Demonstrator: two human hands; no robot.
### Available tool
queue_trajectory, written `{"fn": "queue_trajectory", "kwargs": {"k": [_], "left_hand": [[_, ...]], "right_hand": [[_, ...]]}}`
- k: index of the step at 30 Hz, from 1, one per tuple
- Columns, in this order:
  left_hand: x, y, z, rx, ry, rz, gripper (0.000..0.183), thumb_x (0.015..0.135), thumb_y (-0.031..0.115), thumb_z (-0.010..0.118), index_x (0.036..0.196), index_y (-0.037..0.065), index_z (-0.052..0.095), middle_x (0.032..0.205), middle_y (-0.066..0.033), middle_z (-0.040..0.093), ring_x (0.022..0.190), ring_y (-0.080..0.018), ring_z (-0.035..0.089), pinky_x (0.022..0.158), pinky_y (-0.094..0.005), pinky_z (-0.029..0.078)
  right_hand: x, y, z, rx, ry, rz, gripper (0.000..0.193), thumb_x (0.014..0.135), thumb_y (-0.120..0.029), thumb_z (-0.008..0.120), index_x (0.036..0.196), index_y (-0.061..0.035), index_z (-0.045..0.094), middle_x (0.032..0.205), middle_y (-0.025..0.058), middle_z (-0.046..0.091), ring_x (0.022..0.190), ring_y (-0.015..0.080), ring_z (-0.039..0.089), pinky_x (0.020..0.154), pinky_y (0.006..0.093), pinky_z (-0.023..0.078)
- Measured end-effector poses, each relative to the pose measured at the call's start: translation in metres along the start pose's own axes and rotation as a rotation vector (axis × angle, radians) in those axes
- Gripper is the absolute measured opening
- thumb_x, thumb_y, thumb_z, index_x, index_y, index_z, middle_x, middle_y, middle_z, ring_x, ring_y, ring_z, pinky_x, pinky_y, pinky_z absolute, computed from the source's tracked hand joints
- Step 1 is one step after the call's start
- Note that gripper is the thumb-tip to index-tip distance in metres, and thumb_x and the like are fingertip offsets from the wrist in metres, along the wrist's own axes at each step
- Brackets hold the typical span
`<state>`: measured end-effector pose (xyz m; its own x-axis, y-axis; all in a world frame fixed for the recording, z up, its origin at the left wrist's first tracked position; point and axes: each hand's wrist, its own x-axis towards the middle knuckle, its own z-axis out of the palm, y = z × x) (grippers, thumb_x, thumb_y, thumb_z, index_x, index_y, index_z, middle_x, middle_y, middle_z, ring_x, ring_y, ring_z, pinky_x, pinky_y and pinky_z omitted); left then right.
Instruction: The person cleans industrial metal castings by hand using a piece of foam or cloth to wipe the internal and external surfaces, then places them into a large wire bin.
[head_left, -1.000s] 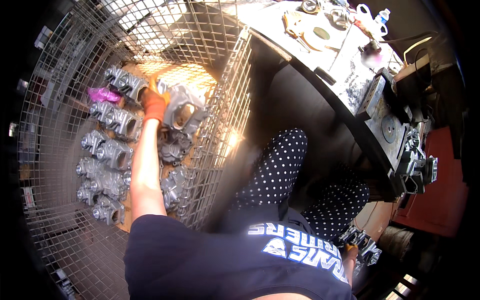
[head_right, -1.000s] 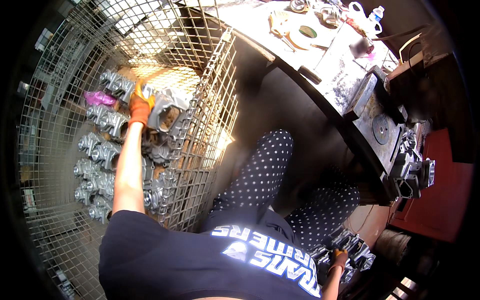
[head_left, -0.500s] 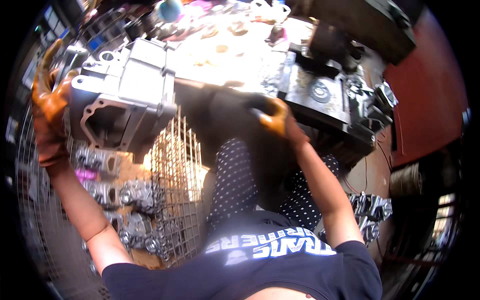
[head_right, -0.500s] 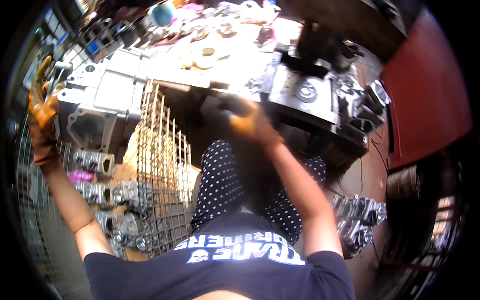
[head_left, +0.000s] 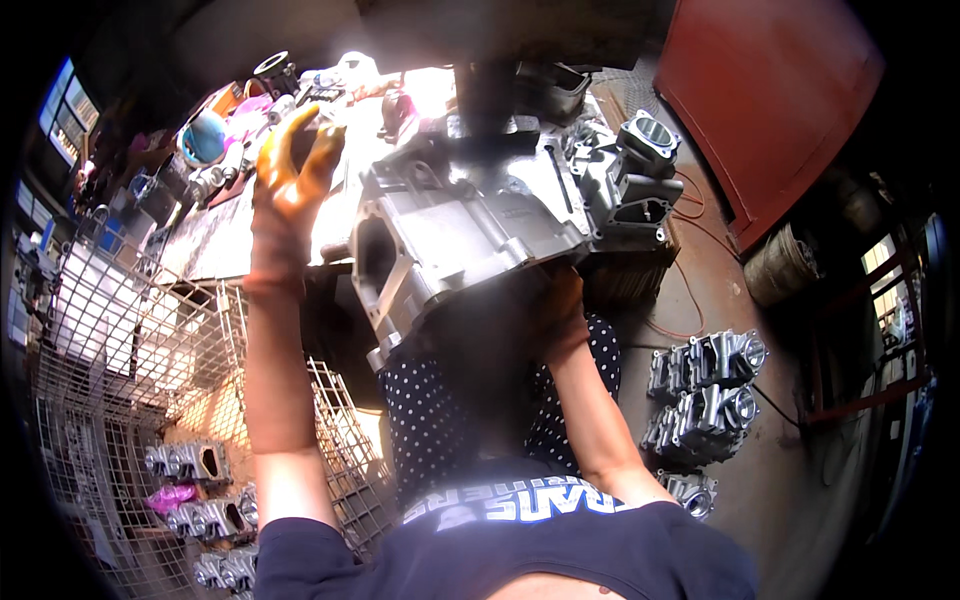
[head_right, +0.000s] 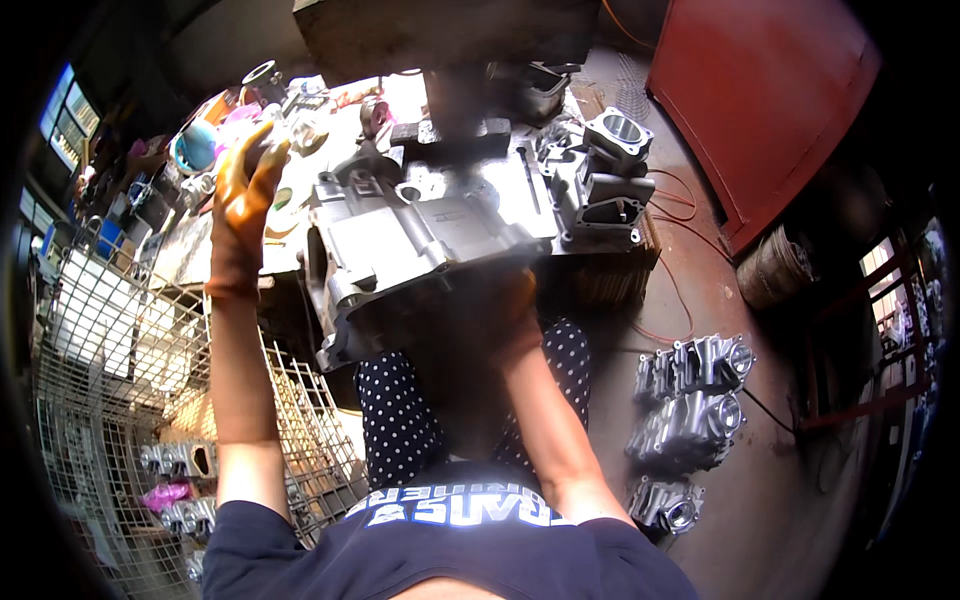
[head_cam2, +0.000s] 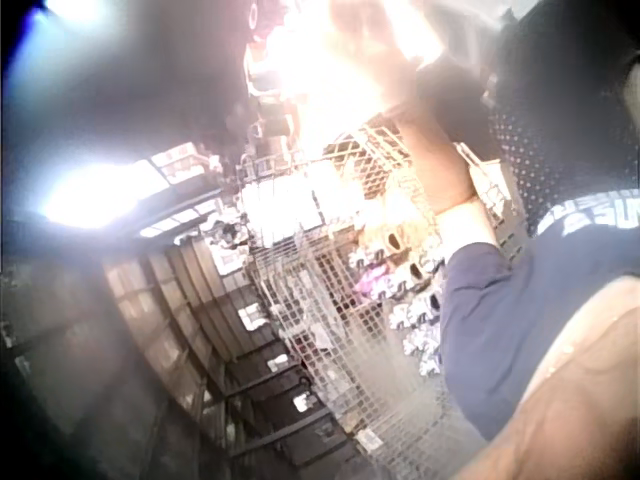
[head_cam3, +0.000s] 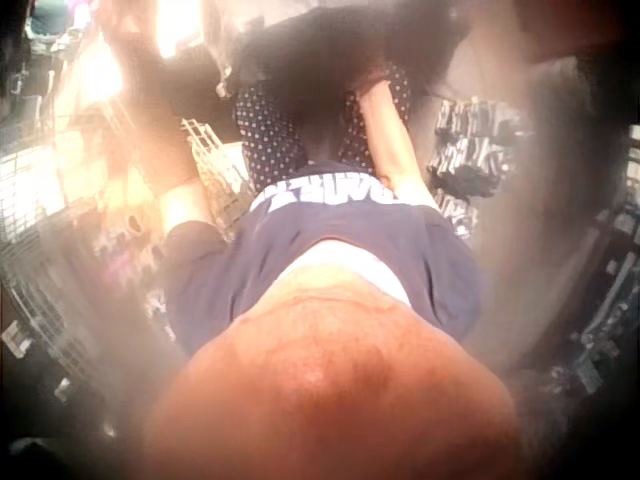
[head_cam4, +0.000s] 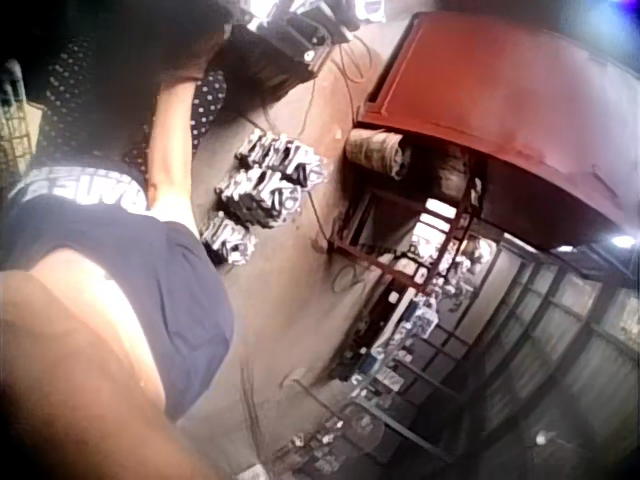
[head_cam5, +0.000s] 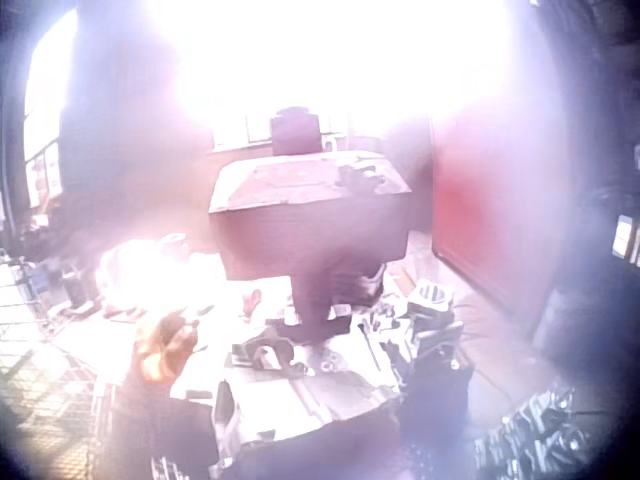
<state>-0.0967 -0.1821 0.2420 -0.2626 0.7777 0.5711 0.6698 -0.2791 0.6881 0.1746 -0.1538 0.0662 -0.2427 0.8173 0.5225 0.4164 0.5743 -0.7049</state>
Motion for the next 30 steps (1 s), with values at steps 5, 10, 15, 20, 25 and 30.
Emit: {"fn": "queue_trajectory", "kwargs": {"k": [5, 10, 15, 20, 25, 30], "left_hand": [[-0.067, 0.008, 0.047, -0.688, -0.301, -0.145, 0.057, 0.083, 0.024, 0.064, 0.128, -0.002, 0.043, 0.113, -0.0126, 0.057, 0.105, -0.0225, 0.054, 0.093, -0.0344, 0.042], [-0.034, -0.073, 0.125, -0.086, -0.426, -0.098, 0.049, 0.079, 0.016, 0.067, 0.121, 0.004, 0.045, 0.112, -0.0090, 0.054, 0.102, -0.0159, 0.051, 0.091, -0.0282, 0.041], [0.009, -0.113, 0.142, -1.295, -0.337, -0.567, 0.042, 0.092, 0.029, 0.046, 0.127, 0.005, 0.043, 0.120, -0.0118, 0.050, 0.118, -0.0190, 0.044, 0.101, -0.0283, 0.036], [0.057, -0.173, 0.144, -1.118, -0.395, -0.468, 0.036, 0.091, 0.026, 0.048, 0.119, 0.003, 0.048, 0.118, -0.0150, 0.050, 0.114, -0.0195, 0.046, 0.097, -0.0255, 0.039], [0.093, -0.191, 0.147, -0.354, -0.546, -0.438, 0.055, 0.081, 0.009, 0.056, 0.130, -0.002, 0.033, 0.123, -0.0167, 0.042, 0.115, -0.0236, 0.045, 0.101, -0.0248, 0.037], [0.096, -0.219, 0.167, -0.882, -0.386, -0.502, 0.055, 0.080, 0.008, 0.060, 0.129, -0.002, 0.037, 0.123, -0.0183, 0.045, 0.115, -0.0244, 0.046, 0.100, -0.0256, 0.038]], "right_hand": [[0.011, 0.055, -0.014, 0.218, 0.138, 0.159, 0.037, 0.095, -0.024, 0.037, 0.122, -0.0035, 0.050, 0.117, 0.0093, 0.057, 0.107, 0.0247, 0.056, 0.091, 0.0321, 0.046], [0.055, 0.083, -0.035, -0.522, -0.159, 0.146, 0.047, 0.096, -0.034, 0.028, 0.130, -0.0040, 0.041, 0.127, 0.0090, 0.049, 0.115, 0.0229, 0.049, 0.097, 0.0347, 0.040], [0.107, 0.117, -0.004, -0.342, 0.271, 0.068, 0.035, 0.092, -0.025, 0.036, 0.117, -0.0036, 0.049, 0.112, 0.0085, 0.055, 0.102, 0.0217, 0.054, 0.088, 0.0326, 0.043], [0.167, 0.144, 0.033, -0.048, 0.435, 0.019, 0.024, 0.089, -0.016, 0.043, 0.104, -0.0032, 0.056, 0.097, 0.0081, 0.060, 0.089, 0.0206, 0.058, 0.078, 0.0305, 0.047], [0.194, 0.189, 0.065, 0.468, 0.432, 0.112, 0.019, 0.089, -0.010, 0.050, 0.103, -0.0020, 0.060, 0.093, 0.0048, 0.063, 0.084, 0.0165, 0.060, 0.077, 0.0292, 0.048], [0.195, 0.213, 0.089, 0.519, 0.403, 0.175, 0.024, 0.091, -0.018, 0.044, 0.105, -0.0039, 0.058, 0.101, 0.0072, 0.061, 0.092, 0.0201, 0.059, 0.082, 0.0323, 0.047]]}}
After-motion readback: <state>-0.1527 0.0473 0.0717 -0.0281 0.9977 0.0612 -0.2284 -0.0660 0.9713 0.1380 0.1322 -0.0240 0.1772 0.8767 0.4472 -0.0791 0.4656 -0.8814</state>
